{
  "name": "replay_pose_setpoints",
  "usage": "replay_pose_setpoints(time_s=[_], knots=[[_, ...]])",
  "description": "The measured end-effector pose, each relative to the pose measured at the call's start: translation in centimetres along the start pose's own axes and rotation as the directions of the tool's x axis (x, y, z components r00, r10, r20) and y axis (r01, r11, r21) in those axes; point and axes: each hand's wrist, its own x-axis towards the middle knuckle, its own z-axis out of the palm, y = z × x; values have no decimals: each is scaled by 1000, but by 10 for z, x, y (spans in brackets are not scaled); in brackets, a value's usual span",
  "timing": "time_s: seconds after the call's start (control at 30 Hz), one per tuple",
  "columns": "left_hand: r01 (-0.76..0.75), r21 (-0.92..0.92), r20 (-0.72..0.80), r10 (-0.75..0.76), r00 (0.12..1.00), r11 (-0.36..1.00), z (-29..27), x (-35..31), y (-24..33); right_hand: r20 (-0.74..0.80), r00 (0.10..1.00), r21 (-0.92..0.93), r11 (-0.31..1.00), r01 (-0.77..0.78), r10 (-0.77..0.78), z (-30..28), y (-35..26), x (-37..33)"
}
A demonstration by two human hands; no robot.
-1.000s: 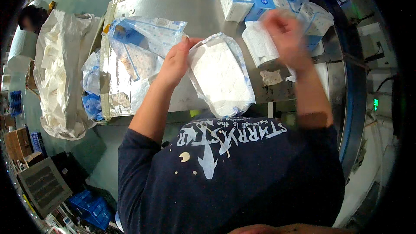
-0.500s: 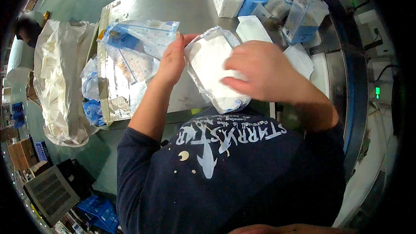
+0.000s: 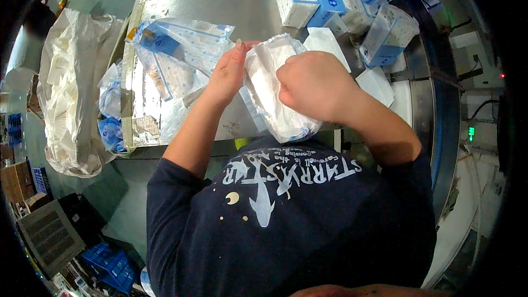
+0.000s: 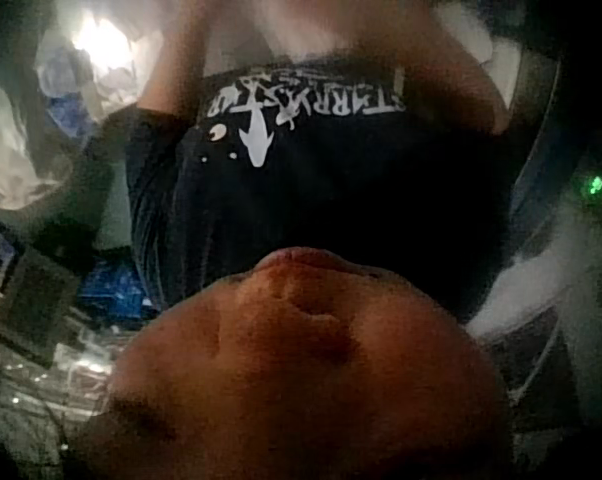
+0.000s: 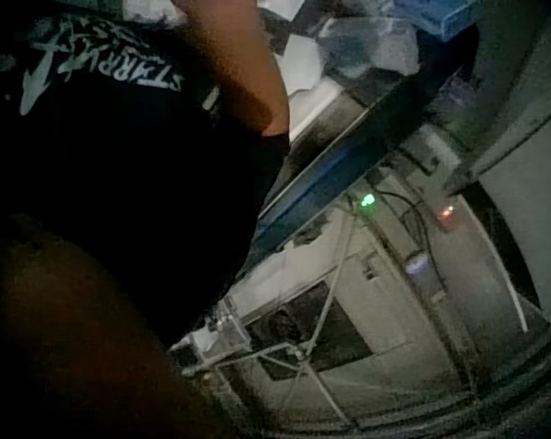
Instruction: The person unpacks multiple packages of white tissues on a metal table in a warehouse. They remove the plastic wrapping, separate the tissue stacks, and place them into a large white bag. The process is repeated for several packages throughout the clip.
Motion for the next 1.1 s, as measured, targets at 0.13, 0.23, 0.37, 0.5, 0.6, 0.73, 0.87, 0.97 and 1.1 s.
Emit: replay_pose_setpoints(time_s=[0.13, 0.23, 0.37, 0.5, 0.6, 0.73, 0.87, 0.97, 1.1], knots=[[-20, -46, -11, 19, 1000, 999, -2, -2, -3, -143, 987, 187, 981, -43, 71, -9, 13, -3], [-25, -67, -2, 25, 1000, 997, -1, -3, -3, -272, 961, 260, 966, 17, 57, -14, 17, -9], [-10, -68, 20, 12, 1000, 998, 2, 3, -4, -154, 988, 3, 999, -32, 32, -6, -4, 0], [-54, 21, 42, 53, 998, 998, 3, 7, -7, -100, 988, -21, 993, -118, 115, 5, -5, 11], [-8, 11, 32, 7, 999, 1000, 3, 9, -12, -202, 968, 63, 988, -140, 150, 2, 6, 6], [62, 8, 21, -63, 998, 998, 6, 7, -2, -405, 870, 358, 925, -131, 280, -32, 48, -21], [84, 48, -10, -83, 996, 995, 5, 5, 1, -422, 736, 660, 736, -151, 529, -43, 126, -61], [73, -9, -6, -73, 997, 997, 11, 9, 1, -373, 654, 753, 627, -202, 658, -49, 182, -117], [82, -26, -68, -84, 994, 996, 9, 9, -2, -335, 529, 619, 605, -501, 780, -23, 280, -181]])
